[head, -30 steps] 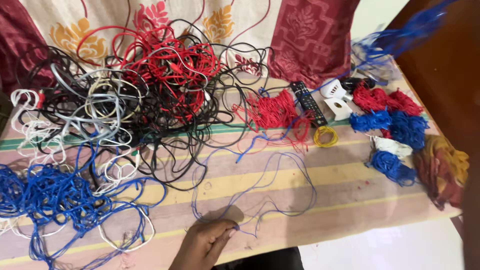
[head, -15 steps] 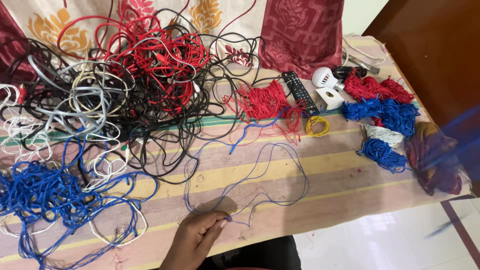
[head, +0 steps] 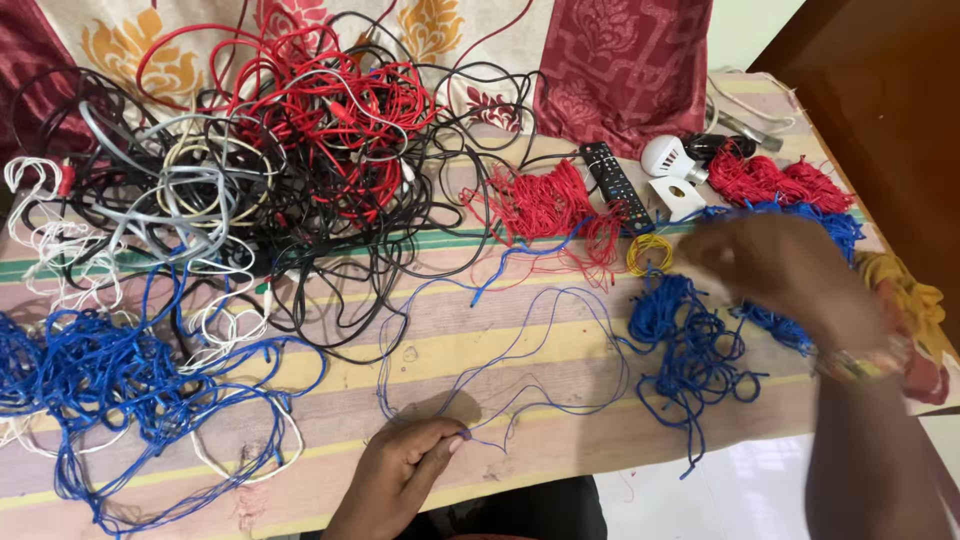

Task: The person organizes a tangled pile of blue yarn on a table by hand. They separate the yarn into smaller bundles, untangle sections, and roll them into neat balls. The person then places the finished yarn balls on the table.

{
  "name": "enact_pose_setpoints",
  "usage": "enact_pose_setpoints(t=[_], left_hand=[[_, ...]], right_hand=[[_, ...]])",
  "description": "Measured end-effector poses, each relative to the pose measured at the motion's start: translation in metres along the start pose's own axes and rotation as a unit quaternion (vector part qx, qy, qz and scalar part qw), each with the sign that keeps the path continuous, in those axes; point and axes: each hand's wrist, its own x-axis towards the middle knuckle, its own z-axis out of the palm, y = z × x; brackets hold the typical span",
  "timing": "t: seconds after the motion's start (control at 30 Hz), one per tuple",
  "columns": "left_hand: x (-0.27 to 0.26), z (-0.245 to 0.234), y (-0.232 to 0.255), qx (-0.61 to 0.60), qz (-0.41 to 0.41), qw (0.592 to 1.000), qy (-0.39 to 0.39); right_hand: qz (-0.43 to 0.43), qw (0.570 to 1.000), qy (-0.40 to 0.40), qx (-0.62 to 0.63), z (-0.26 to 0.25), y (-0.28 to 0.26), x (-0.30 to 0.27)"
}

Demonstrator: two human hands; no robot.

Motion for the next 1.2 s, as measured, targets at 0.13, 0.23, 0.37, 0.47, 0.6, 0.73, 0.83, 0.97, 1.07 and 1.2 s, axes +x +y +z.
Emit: enact_pose_setpoints(t=[0.13, 0.23, 0.37, 0.47, 0.6, 0.73, 0.83, 0.97, 1.07, 1.2], left_hand=[[0.001, 0.002, -0.003, 0.034, -0.05, 0.998, -0.008], [0.0, 0.0, -0.004, 0.03, 0.006, 1.0, -0.005], [-0.001, 0.002, -0.006, 0.022, 0.008, 1.0, 0.003], [0.0, 0.002, -0.009, 0.028, -0.016, 0.999, -0.007], [0.001, 0.002, -0.01, 0.037, 0.01, 0.999, -0.007], [-0.001, 0.001, -0.006, 0.029, -0.056, 0.998, -0.013], [0.0, 0.001, -0.003, 0.036, 0.057, 0.998, 0.013], [-0.001, 0.001, -0.001, 0.031, 0.021, 0.999, 0.004], [-0.004, 0.0, -0.001, 0.019, 0.046, 0.999, 0.02], [-0.004, 0.001, 0.001, -0.019, -0.081, 0.997, -0.002]], right_hand=[[-0.124, 0.973, 0.196, -0.009, 0.041, -0.006, 0.058], [-0.196, 0.961, 0.189, 0.054, 0.067, -0.004, 0.085], [-0.224, 0.954, 0.181, 0.083, 0.081, 0.002, 0.097], [-0.26, 0.941, 0.189, 0.108, 0.083, 0.002, 0.101], [-0.242, 0.947, 0.199, 0.068, 0.083, -0.004, 0.101], [-0.203, 0.902, 0.329, 0.192, 0.072, -0.008, 0.097], [-0.187, 0.813, 0.418, 0.36, 0.062, -0.009, 0.078], [-0.166, 0.752, 0.424, 0.475, 0.064, 0.007, 0.017], [-0.19, 0.768, 0.308, 0.528, 0.079, 0.02, -0.042], [-0.172, 0.937, 0.215, 0.215, 0.072, 0.011, -0.075]])
